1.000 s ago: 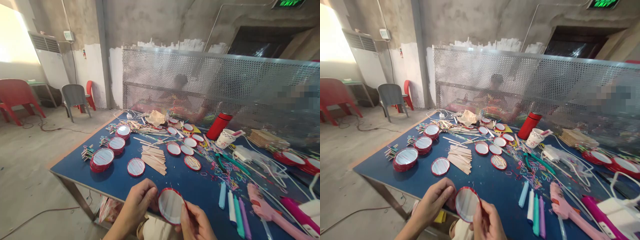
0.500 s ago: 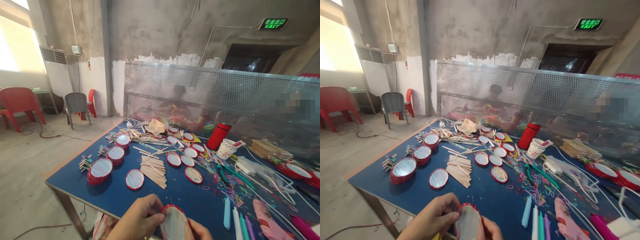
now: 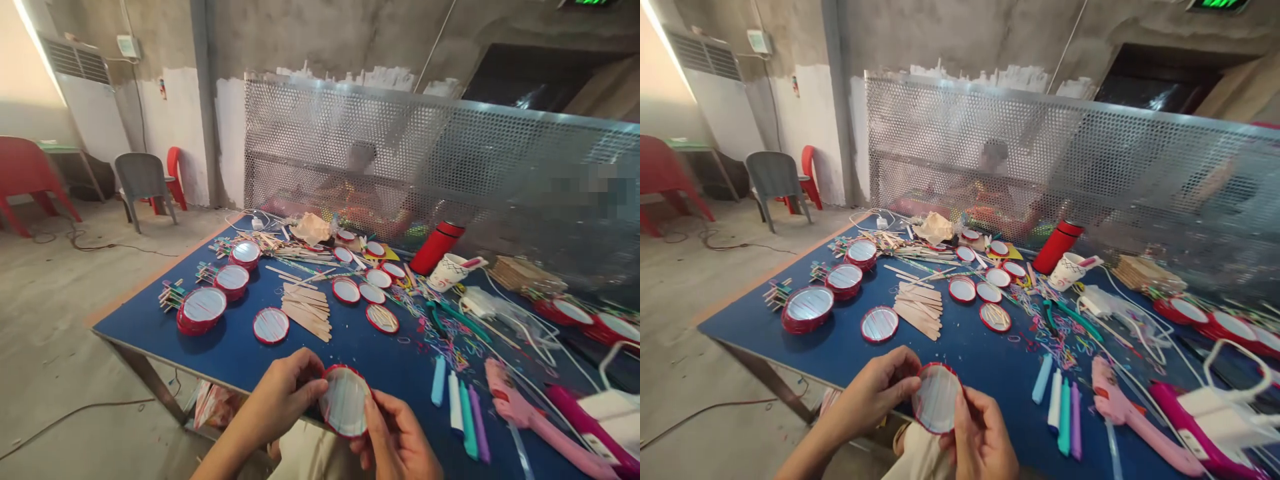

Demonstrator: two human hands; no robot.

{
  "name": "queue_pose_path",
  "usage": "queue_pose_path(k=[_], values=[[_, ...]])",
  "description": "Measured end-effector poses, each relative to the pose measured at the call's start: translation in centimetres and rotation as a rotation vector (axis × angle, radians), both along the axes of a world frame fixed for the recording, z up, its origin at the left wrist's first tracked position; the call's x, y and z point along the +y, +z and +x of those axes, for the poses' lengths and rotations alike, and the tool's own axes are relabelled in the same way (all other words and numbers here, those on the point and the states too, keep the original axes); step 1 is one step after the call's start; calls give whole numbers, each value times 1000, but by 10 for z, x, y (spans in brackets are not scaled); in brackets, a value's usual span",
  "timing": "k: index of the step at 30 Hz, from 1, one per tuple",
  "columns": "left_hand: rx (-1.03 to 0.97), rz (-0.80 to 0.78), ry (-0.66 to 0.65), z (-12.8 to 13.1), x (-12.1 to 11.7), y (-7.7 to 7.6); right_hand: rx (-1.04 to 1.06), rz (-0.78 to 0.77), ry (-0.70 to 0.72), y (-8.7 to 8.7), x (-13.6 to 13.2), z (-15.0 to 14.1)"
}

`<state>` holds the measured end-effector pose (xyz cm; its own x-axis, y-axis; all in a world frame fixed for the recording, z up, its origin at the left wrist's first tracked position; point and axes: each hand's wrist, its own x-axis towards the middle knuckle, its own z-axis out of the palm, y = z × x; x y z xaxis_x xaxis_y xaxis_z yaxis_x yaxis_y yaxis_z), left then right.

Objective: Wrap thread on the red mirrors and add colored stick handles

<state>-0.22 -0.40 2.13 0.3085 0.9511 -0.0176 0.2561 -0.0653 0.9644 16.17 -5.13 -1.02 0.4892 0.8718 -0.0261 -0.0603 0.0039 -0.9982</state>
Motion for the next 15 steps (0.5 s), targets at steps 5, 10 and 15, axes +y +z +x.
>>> queue_pose_path(k=[5,10,15], values=[[-24,16,-20,0,-1,-2,10,32,3,4,-1,-8],[45,119,66,3,-5,-3,-3,63,7,2,-1,-14],[55,141,92,7,-6,-6,-15,70,27,-1,-1,-14]])
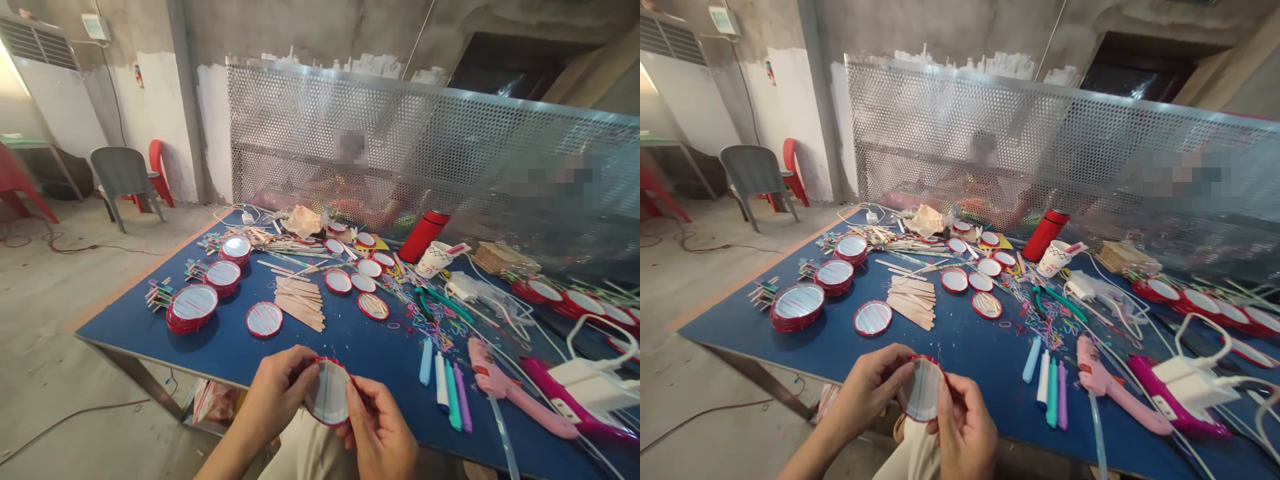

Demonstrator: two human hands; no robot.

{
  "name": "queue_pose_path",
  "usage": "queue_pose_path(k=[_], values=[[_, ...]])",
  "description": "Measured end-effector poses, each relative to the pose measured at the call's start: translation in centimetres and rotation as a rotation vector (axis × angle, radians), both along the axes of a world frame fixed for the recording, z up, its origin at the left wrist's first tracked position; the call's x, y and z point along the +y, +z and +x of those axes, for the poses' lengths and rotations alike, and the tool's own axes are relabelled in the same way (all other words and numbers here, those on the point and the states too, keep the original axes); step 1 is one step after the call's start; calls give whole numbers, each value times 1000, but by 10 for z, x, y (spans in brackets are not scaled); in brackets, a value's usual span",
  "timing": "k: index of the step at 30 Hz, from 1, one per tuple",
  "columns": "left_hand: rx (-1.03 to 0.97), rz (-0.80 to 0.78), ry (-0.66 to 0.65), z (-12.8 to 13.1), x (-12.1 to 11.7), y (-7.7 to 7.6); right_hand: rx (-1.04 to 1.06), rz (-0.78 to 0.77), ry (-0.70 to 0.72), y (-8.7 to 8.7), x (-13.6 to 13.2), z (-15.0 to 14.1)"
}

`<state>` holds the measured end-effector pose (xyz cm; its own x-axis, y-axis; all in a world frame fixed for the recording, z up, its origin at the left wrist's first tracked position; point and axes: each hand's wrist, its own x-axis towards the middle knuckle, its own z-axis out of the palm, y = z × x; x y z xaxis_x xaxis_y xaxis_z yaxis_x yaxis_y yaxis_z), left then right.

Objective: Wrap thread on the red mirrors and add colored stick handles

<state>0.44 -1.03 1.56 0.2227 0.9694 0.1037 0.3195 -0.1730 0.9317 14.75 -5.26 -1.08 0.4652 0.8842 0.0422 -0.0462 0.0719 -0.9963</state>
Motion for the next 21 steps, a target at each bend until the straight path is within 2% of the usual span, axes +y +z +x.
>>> queue_pose_path(k=[6,15,18,21], values=[[79,111,55,3,-1,-5,-13,1,25,-2,-1,2],[73,108,40,1,1,-6,-67,30,57,-7,3,8],[21,61,19,-3,3,-10,-62,42,88,-9,5,8],[-138,16,63,-5,6,-16,-45,44,45,-12,9,8]])
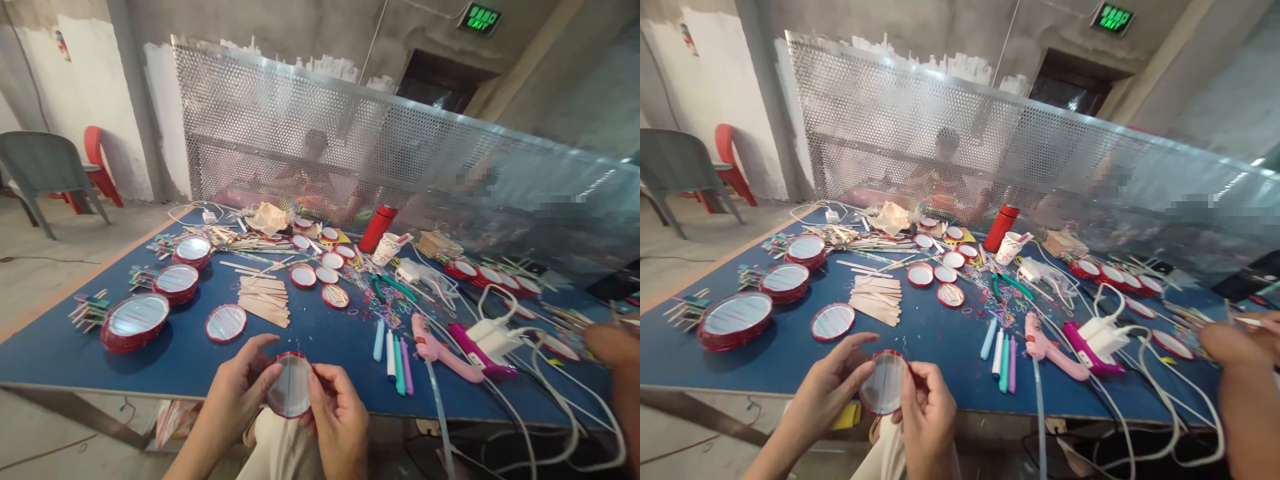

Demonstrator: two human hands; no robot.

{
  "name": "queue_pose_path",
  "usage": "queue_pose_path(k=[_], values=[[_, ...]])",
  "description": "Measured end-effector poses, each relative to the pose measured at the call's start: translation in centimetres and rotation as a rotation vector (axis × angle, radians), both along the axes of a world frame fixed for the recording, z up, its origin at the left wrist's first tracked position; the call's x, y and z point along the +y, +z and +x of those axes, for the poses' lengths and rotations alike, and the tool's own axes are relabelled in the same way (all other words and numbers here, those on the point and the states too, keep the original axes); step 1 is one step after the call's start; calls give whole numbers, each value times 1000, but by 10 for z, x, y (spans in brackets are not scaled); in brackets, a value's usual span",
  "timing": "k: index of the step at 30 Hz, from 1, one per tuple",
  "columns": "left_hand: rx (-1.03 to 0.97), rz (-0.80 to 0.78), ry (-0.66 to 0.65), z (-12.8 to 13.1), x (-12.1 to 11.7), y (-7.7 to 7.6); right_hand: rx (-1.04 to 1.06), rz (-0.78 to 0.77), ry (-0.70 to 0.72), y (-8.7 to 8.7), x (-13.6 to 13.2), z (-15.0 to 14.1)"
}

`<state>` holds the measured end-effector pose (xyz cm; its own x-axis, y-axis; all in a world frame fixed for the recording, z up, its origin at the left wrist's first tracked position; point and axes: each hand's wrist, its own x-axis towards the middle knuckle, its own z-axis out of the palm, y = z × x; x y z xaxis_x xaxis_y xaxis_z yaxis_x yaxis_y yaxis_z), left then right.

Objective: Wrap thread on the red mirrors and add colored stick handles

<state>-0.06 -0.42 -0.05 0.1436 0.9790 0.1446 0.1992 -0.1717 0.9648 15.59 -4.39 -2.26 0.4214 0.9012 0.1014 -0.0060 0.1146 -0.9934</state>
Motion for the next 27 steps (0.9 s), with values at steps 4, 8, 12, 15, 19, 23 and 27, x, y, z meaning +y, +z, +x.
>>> queue_pose_path(k=[4,8,12,15,19,23,27], values=[[-226,-40,56,3,0,-2,5,-15,-26,3,12,13],[-273,-79,164,9,-5,3,9,-64,-103,14,28,40],[-193,-94,142,5,-5,3,-34,-85,-132,20,39,61],[-133,-82,38,-4,-1,-3,-48,-76,-158,19,42,64],[-106,-15,-216,-15,-1,-7,-41,-70,-165,22,43,54],[-144,-86,-420,-20,-9,-3,-75,-77,-19,35,48,30],[-188,-213,-475,-22,-13,-3,-128,-54,220,49,64,-11]])
